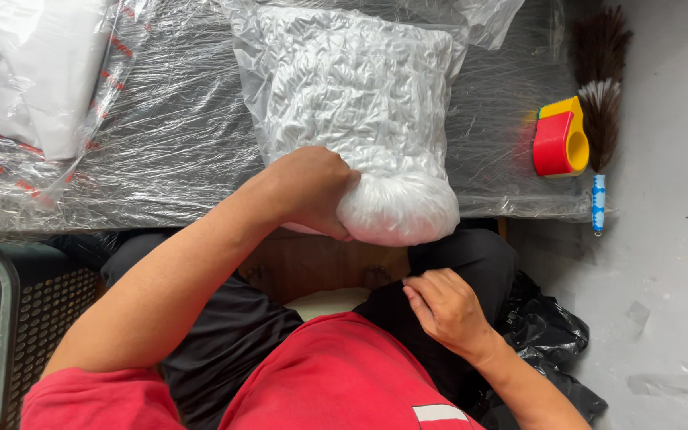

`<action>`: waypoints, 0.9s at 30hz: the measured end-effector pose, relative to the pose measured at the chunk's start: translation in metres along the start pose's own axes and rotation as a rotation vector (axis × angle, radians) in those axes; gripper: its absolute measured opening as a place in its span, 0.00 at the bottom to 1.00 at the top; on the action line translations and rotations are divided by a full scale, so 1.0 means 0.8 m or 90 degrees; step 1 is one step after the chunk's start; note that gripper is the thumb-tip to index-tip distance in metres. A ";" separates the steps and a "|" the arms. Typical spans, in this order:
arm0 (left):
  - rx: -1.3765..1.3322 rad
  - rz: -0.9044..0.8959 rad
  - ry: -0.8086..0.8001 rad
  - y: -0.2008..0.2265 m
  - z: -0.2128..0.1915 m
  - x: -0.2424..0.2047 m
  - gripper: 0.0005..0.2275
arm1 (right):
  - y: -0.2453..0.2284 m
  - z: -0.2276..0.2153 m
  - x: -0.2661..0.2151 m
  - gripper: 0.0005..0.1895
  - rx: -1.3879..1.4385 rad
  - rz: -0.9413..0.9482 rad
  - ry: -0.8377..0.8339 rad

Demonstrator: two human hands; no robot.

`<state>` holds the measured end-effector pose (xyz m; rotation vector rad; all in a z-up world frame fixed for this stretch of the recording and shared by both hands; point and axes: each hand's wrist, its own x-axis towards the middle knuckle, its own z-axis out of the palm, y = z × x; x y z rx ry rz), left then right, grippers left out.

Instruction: The person uses a vacuum nozzle to remove air from a plastic bag filled with white stuffing, ties the bag's neck closed with a plastic strip, and then rolls the sealed bag into a compact shape.

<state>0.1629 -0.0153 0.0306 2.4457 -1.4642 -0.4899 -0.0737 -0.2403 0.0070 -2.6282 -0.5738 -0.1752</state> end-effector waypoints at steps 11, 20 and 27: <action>-0.134 -0.010 -0.093 -0.044 -0.030 0.025 0.36 | 0.035 0.018 0.113 0.49 -0.383 -0.212 0.187; -0.341 -0.136 -0.270 -0.069 -0.072 0.056 0.33 | 0.073 -0.017 0.191 0.57 -0.252 -0.122 0.123; -0.470 -0.176 -0.294 -0.108 -0.066 0.084 0.34 | 0.116 -0.038 0.241 0.53 -0.055 -0.048 -0.004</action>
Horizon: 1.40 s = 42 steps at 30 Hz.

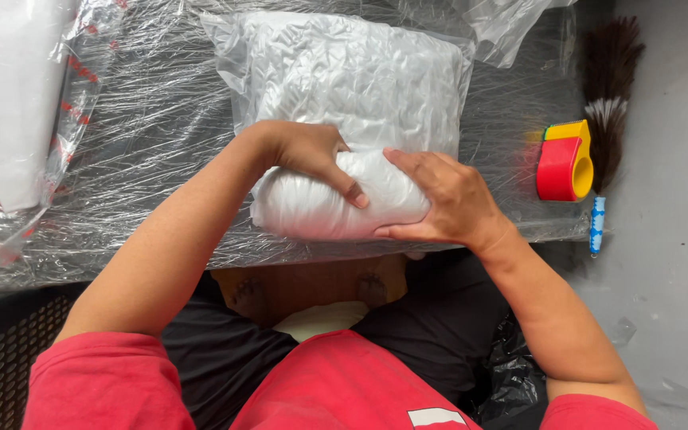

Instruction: The person uses a vacuum nozzle to remove air from a plastic bag filled with white stuffing, ties the bag's neck closed with a plastic strip, and then rolls the sealed bag into a compact shape.

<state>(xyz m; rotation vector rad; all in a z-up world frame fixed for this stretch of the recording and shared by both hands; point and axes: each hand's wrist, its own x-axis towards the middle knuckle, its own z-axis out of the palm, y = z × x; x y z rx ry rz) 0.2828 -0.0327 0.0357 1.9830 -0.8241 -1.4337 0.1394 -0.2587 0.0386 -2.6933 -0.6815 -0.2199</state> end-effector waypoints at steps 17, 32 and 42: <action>0.572 0.115 0.504 0.040 0.103 -0.050 0.46 | 0.071 -0.003 0.046 0.45 0.264 0.179 -0.227; 0.670 0.162 0.546 0.004 0.144 -0.047 0.52 | -0.015 -0.061 0.036 0.54 0.138 0.316 -0.384; 0.533 0.178 0.371 0.013 0.169 -0.077 0.46 | -0.082 -0.066 -0.046 0.45 0.037 0.198 -0.280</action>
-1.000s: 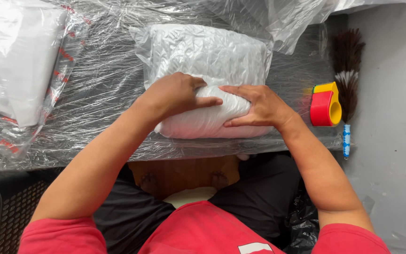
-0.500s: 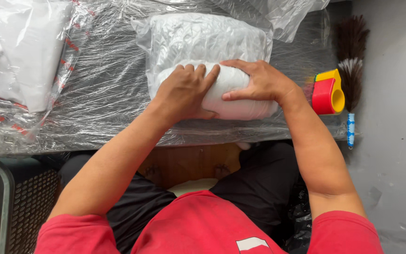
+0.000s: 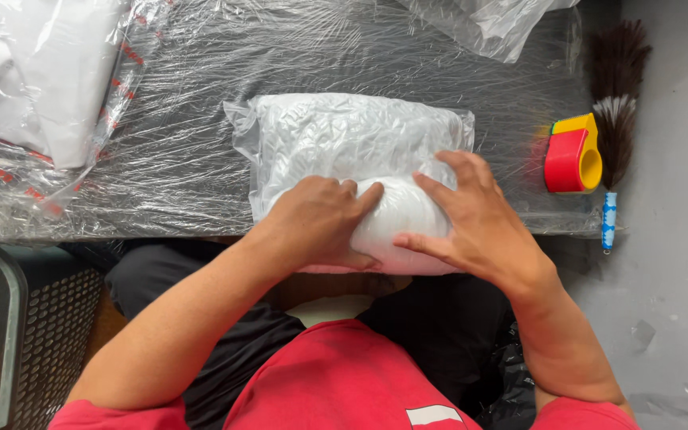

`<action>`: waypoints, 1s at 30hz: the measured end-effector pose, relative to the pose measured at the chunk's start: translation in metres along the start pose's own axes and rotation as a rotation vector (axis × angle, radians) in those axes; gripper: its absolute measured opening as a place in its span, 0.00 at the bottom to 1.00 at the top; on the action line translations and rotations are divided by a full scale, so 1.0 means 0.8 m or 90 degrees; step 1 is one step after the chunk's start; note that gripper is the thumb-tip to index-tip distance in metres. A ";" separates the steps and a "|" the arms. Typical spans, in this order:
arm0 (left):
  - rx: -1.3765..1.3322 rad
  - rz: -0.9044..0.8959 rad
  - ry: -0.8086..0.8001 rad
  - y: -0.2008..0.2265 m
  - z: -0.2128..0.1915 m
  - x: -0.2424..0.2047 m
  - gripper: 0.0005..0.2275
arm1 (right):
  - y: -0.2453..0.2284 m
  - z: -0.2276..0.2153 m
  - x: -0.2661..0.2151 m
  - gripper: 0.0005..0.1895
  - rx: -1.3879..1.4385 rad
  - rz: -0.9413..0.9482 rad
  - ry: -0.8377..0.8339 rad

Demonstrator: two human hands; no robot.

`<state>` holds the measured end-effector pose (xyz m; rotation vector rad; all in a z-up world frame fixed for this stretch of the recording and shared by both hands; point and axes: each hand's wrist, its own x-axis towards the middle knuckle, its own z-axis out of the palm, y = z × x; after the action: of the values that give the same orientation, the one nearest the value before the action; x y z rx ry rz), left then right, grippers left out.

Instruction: The person uses a vacuum nozzle to remove air from a plastic bag filled with white stuffing, ties the bag's neck closed with a plastic strip, and then rolls the sealed bag into a compact shape.

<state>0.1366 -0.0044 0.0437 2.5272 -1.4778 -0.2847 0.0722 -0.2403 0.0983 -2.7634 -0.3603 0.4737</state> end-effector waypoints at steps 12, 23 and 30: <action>-0.199 -0.029 -0.101 -0.077 -0.034 0.067 0.38 | 0.027 0.027 0.037 0.60 -0.227 -0.189 0.297; -0.407 -0.166 -0.282 -0.121 -0.081 0.101 0.41 | 0.071 0.005 0.107 0.53 0.007 -0.112 0.123; -0.452 -0.211 -0.315 -0.138 -0.086 0.115 0.36 | 0.085 0.000 0.133 0.49 -0.002 -0.114 0.127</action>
<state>0.2912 -0.0264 0.0742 2.1473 -0.8221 -1.3004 0.1825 -0.2714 0.0454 -2.7183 -0.5525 0.1510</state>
